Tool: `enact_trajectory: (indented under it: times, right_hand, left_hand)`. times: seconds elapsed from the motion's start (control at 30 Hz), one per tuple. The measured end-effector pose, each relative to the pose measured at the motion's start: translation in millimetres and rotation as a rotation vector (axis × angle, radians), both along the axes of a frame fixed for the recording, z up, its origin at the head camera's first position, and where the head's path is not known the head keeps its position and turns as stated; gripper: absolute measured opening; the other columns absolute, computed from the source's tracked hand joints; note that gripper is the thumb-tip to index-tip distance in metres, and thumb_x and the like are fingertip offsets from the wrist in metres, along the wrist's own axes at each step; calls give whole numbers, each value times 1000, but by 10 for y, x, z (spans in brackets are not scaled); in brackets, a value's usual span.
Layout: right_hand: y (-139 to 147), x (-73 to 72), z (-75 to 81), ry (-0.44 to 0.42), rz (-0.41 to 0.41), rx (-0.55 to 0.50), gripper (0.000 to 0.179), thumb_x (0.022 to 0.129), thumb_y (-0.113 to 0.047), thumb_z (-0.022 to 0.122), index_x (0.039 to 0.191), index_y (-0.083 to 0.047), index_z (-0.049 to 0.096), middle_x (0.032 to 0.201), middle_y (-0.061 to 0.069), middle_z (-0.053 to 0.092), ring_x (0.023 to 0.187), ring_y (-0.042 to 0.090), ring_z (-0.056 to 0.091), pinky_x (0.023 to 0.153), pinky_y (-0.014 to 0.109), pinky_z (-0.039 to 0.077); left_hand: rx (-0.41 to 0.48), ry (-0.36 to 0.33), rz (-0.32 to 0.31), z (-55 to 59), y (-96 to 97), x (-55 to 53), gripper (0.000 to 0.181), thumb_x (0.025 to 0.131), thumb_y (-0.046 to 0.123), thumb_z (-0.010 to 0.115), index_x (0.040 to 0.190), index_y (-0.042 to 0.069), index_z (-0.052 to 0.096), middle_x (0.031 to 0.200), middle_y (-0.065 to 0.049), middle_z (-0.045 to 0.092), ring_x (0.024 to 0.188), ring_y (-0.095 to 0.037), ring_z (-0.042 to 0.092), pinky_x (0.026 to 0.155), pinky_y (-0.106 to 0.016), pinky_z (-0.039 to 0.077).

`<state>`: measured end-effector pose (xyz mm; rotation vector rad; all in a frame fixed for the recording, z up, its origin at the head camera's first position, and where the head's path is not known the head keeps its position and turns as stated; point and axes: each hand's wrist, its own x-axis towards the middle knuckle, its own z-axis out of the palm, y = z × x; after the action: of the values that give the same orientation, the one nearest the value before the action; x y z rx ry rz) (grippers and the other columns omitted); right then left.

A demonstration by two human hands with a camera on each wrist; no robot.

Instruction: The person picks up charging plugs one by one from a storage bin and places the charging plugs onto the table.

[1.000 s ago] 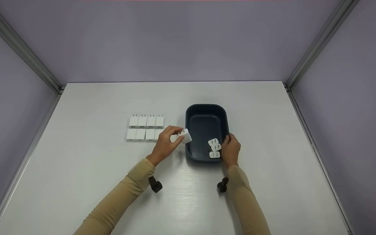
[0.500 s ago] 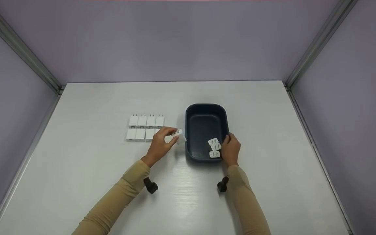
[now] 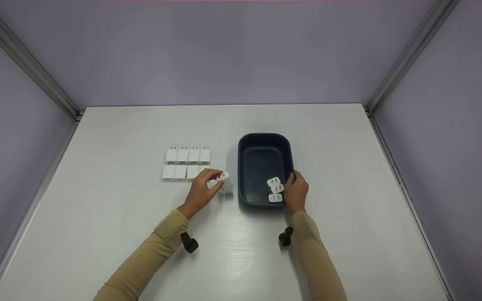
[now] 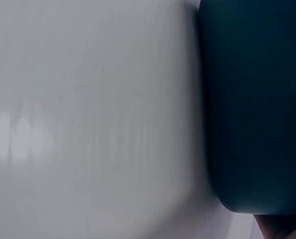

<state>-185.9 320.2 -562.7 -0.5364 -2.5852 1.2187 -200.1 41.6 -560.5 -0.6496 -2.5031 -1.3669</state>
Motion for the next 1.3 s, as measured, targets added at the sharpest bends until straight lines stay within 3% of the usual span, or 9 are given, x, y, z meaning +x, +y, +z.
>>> enact_trajectory:
  times: [0.33, 0.8, 1.2, 1.3]
  right_hand:
    - [-17, 2, 5, 6, 6, -8, 38, 101, -12, 39, 127, 12, 53, 126, 34, 58, 119, 44, 57, 101, 52, 46]
    - [9, 15, -11, 0, 4, 2, 38, 102, -11, 38, 128, 13, 52, 126, 34, 58, 120, 44, 57, 102, 51, 46]
    - [5, 22, -4, -11, 2, -3, 39, 102, -12, 38, 129, 12, 51, 127, 34, 57, 120, 44, 56, 102, 52, 46]
    - [-5, 18, -3, -7, -2, -3, 38, 102, -12, 38, 128, 12, 52, 126, 34, 58, 119, 44, 57, 101, 52, 46]
  left_hand:
    - [37, -26, 8, -97, -136, 26, 25, 90, 9, 65, 113, 0, 63, 104, -13, 63, 94, -22, 63, 85, -37, 55]
    - [28, -62, 95, -283, -421, 43, 26, 90, 7, 64, 114, -2, 62, 103, -14, 64, 93, -23, 64, 83, -34, 56]
    - [10, -151, 160, -329, -713, 65, 32, 94, 9, 59, 123, -5, 56, 110, -15, 62, 100, -24, 63, 90, -35, 54]
    - [10, -140, 165, -344, -771, 67, 32, 94, 8, 58, 123, -6, 56, 109, -17, 63, 100, -25, 64, 88, -36, 55]
